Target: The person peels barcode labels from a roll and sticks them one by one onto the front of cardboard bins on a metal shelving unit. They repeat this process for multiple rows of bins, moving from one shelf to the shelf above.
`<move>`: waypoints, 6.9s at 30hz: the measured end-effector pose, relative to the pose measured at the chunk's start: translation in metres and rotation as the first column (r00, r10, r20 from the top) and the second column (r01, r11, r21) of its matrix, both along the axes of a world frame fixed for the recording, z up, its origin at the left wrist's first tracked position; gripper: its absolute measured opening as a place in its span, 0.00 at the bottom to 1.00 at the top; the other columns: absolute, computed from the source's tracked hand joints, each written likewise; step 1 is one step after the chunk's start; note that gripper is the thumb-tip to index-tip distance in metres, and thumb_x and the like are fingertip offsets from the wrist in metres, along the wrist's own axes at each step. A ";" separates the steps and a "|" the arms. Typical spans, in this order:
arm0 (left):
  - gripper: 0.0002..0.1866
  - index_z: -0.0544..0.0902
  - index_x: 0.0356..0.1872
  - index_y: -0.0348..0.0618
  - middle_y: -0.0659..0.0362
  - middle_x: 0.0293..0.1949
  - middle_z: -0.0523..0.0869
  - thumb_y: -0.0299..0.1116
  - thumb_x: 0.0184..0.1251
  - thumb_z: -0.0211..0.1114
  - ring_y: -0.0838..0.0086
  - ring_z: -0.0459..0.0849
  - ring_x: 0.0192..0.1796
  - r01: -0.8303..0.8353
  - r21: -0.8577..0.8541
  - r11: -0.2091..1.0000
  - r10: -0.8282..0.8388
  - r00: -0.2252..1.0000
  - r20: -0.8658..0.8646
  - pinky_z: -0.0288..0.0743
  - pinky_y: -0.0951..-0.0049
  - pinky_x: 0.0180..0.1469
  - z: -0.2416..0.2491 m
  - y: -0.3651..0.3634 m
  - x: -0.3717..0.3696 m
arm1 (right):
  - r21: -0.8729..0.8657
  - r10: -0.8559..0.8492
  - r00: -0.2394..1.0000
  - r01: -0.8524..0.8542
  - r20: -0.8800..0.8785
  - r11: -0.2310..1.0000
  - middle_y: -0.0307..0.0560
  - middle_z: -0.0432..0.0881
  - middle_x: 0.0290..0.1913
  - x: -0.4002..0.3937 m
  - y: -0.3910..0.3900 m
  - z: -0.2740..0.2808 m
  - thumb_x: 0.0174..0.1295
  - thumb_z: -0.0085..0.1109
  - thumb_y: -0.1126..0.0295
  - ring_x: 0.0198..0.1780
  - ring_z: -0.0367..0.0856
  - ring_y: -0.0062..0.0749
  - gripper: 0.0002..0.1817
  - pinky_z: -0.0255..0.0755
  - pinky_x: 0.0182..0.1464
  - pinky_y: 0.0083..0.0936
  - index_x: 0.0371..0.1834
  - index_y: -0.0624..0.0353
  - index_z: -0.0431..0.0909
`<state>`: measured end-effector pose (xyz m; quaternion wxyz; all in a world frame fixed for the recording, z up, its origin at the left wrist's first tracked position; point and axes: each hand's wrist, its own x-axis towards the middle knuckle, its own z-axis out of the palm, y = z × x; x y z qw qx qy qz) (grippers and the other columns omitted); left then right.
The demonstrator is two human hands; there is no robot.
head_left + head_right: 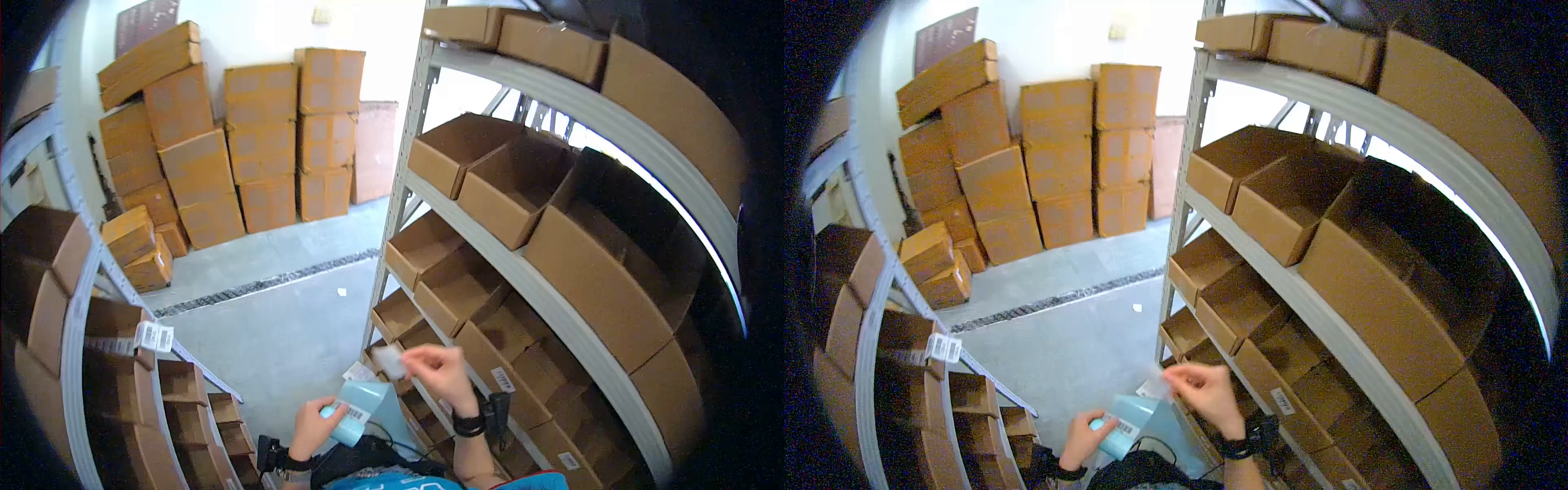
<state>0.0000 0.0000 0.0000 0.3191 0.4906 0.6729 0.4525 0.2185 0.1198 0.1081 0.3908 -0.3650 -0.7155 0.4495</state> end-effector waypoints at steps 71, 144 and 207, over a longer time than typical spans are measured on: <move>0.12 0.83 0.30 0.31 0.60 0.22 0.82 0.34 0.60 0.65 0.82 0.76 0.28 0.856 -0.127 0.502 -0.819 0.517 0.250 0.69 0.76 0.31 -0.030 0.421 -0.208 | -0.440 -0.452 -0.478 0.877 -0.753 -0.194 0.34 0.76 0.18 -0.142 0.308 0.026 0.54 0.71 0.63 0.14 0.63 0.11 0.12 0.52 0.15 0.12 0.27 0.58 0.80; 0.08 0.81 0.36 0.33 0.62 0.30 0.82 0.29 0.64 0.59 0.80 0.76 0.33 0.734 -0.109 -0.671 -0.713 -0.597 0.368 0.70 0.78 0.36 -0.051 0.220 0.039 | 0.284 -0.820 -0.358 0.926 0.446 -0.250 0.45 0.80 0.34 -0.227 -0.090 -0.117 0.52 0.63 0.60 0.36 0.81 0.44 0.14 0.74 0.34 0.39 0.34 0.59 0.82; 0.15 0.82 0.38 0.34 0.52 0.33 0.84 0.37 0.57 0.67 0.67 0.81 0.40 0.513 -0.369 -0.775 -0.582 -0.807 0.101 0.72 0.69 0.47 -0.147 0.209 0.114 | -0.304 -0.662 -0.096 0.833 0.743 -0.462 0.47 0.80 0.25 -0.328 -0.195 -0.114 0.53 0.62 0.56 0.29 0.80 0.46 0.11 0.71 0.30 0.41 0.29 0.50 0.80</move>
